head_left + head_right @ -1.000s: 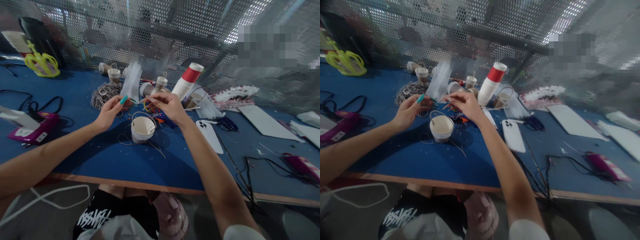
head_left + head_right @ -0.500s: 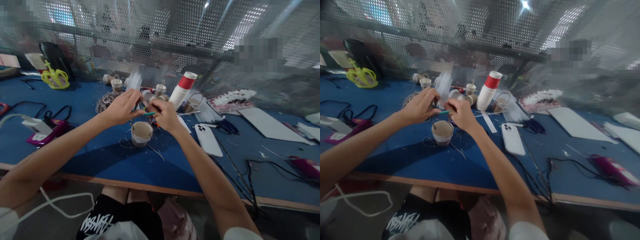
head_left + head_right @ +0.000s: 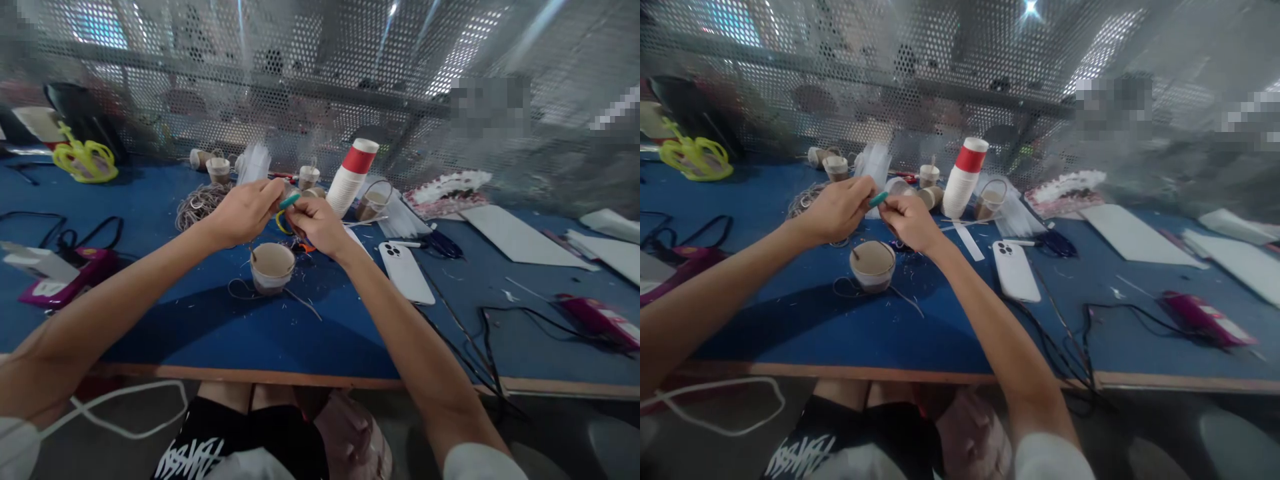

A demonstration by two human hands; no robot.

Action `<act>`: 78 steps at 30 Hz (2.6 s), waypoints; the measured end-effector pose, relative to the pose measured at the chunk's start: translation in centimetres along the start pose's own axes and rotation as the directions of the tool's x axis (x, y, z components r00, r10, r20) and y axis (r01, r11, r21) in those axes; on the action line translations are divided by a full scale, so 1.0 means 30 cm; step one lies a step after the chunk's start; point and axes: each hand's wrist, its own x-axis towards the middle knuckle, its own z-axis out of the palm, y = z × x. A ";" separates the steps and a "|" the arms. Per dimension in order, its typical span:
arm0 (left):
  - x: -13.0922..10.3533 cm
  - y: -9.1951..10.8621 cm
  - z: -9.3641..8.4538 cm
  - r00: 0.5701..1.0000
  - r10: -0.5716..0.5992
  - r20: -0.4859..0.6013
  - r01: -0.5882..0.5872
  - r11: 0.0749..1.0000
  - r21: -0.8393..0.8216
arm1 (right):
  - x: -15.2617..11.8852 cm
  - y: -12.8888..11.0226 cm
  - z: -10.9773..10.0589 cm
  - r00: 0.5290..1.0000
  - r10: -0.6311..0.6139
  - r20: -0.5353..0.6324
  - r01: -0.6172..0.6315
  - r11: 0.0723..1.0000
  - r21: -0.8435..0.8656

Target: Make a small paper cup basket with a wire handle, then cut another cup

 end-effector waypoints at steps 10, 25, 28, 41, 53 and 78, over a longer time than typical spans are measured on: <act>0.006 -0.004 0.005 0.999 0.039 0.027 -0.038 0.997 -0.065 | 0.007 0.026 0.007 0.998 0.055 0.026 -0.057 0.997 0.059; 0.009 -0.001 0.011 0.995 -0.063 -0.077 0.043 0.971 -0.234 | 0.009 0.005 0.014 0.998 0.063 0.013 -0.064 0.994 0.093; 0.005 0.018 0.006 0.996 -0.081 -0.021 0.072 0.960 -0.270 | 0.007 0.002 0.020 0.997 0.072 -0.016 -0.071 0.996 0.051; -0.006 -0.003 0.024 0.995 0.029 -0.091 -0.031 0.999 -0.020 | -0.003 0.004 0.057 0.978 -0.024 -0.207 0.009 0.997 -0.073; -0.003 0.035 0.006 0.997 0.011 -0.075 -0.011 1.000 -0.010 | -0.009 -0.010 0.058 0.973 -0.044 -0.227 0.016 0.992 -0.126; -0.016 0.038 0.049 0.987 -0.007 -0.161 0.023 0.995 0.099 | -0.004 0.016 0.111 0.949 -0.013 -0.315 0.020 1.000 0.019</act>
